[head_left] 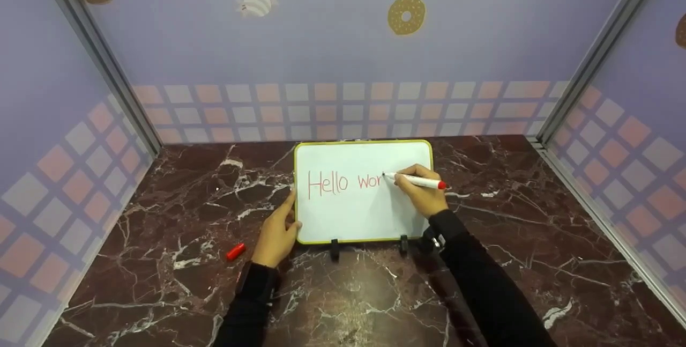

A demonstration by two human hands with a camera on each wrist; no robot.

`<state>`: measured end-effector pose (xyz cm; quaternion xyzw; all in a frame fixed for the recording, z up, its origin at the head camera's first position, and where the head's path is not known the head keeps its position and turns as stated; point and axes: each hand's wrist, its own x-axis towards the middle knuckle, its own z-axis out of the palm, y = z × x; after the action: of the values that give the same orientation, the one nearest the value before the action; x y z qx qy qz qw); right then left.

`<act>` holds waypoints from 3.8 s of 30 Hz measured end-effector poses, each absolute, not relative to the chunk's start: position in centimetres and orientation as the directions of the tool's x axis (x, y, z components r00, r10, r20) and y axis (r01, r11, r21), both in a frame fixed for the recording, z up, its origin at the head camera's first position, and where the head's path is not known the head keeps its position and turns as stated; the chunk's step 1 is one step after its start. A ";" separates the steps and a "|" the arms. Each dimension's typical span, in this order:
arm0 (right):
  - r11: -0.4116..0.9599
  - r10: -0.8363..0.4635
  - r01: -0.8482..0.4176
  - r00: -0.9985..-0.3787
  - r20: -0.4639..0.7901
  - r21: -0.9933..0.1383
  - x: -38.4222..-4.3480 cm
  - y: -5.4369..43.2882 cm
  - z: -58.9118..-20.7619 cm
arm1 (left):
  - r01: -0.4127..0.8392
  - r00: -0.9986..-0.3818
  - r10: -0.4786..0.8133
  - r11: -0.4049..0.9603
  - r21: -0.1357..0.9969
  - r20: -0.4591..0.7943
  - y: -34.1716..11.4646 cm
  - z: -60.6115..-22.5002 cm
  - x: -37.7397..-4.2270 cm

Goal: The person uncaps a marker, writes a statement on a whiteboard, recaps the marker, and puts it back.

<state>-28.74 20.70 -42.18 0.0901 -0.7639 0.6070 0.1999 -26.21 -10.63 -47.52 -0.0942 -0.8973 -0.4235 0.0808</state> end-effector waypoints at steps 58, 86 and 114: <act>0.234 0.060 -0.363 -0.920 0.386 -0.902 -27.6 21.6 -43.2 | 0.258 -0.964 0.116 0.606 0.752 0.237 -10.7 -47.5 -26.2; 0.224 0.142 -0.402 -0.888 0.438 -0.888 -28.0 21.6 -43.0 | 0.275 -0.959 0.122 0.606 0.746 0.255 -10.8 -47.5 -26.1; 0.273 0.111 -0.355 -0.912 0.396 -0.894 -27.8 21.3 -42.9 | 0.273 -0.960 0.119 0.610 0.744 0.255 -10.8 -47.5 -26.2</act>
<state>-27.85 21.31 -42.87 0.0789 -0.7737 0.5977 0.1948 -26.18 -10.79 -47.53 -0.1100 -0.8927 -0.4277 0.0902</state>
